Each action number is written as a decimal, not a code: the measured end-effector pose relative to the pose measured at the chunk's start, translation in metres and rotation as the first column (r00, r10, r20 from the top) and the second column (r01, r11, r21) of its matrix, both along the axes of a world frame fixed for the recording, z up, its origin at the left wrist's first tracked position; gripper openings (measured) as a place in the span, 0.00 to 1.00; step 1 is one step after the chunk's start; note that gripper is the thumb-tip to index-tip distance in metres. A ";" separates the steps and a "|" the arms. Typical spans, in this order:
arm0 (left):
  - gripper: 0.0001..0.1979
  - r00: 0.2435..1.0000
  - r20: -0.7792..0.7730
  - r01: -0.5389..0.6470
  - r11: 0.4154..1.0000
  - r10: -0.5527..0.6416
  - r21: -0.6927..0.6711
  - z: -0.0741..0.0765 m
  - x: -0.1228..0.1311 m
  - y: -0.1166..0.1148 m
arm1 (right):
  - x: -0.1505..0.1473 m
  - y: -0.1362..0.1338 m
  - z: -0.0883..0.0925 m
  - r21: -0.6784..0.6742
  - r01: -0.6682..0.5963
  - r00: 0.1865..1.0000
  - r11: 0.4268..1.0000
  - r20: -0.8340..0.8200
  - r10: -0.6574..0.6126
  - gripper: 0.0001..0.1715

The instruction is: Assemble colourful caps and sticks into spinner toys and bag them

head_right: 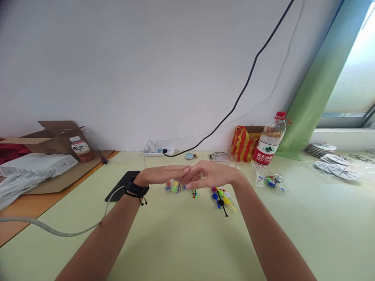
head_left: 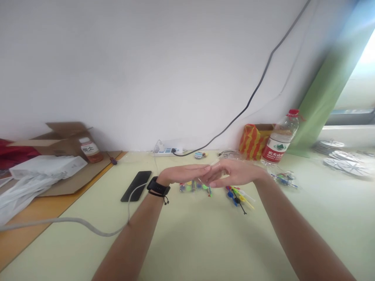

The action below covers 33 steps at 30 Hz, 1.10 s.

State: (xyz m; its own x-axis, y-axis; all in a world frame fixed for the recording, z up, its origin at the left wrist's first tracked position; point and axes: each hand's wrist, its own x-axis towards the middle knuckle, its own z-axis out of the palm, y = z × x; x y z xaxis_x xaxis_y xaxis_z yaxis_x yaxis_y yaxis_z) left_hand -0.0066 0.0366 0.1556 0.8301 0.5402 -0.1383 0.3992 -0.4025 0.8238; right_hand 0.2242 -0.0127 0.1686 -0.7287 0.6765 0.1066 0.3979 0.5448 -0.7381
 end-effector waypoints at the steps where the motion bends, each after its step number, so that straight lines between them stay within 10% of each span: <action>1: 0.25 0.999 0.001 0.039 0.999 -0.039 0.015 0.000 0.003 -0.001 | 0.000 -0.001 -0.001 -0.068 -0.053 0.999 0.996 -0.003 0.053 0.17; 11: 0.29 0.959 -0.031 0.279 0.959 -0.281 -0.050 0.011 0.005 -0.006 | 0.010 0.008 -0.020 -0.407 -0.313 0.949 0.858 -0.088 0.304 0.54; 24: 0.33 0.944 -0.061 0.323 0.946 -0.323 -0.007 -0.003 0.004 0.006 | 0.011 0.009 -0.008 -0.044 -0.239 0.938 0.970 0.248 0.243 0.44; 33: 0.31 0.949 -0.123 0.288 0.957 -0.290 -0.032 -0.004 -0.004 0.010 | 0.017 0.003 -0.009 -0.306 -0.240 0.970 0.921 -0.036 0.241 0.55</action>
State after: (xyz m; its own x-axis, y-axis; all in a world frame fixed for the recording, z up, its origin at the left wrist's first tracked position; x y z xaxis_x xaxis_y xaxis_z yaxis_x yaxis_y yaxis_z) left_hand -0.0105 0.0466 0.1515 0.9259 0.2771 -0.2568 0.3677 -0.5048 0.7810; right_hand 0.2413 -0.0093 0.1592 -0.8735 0.4802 -0.0796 0.2850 0.3719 -0.8834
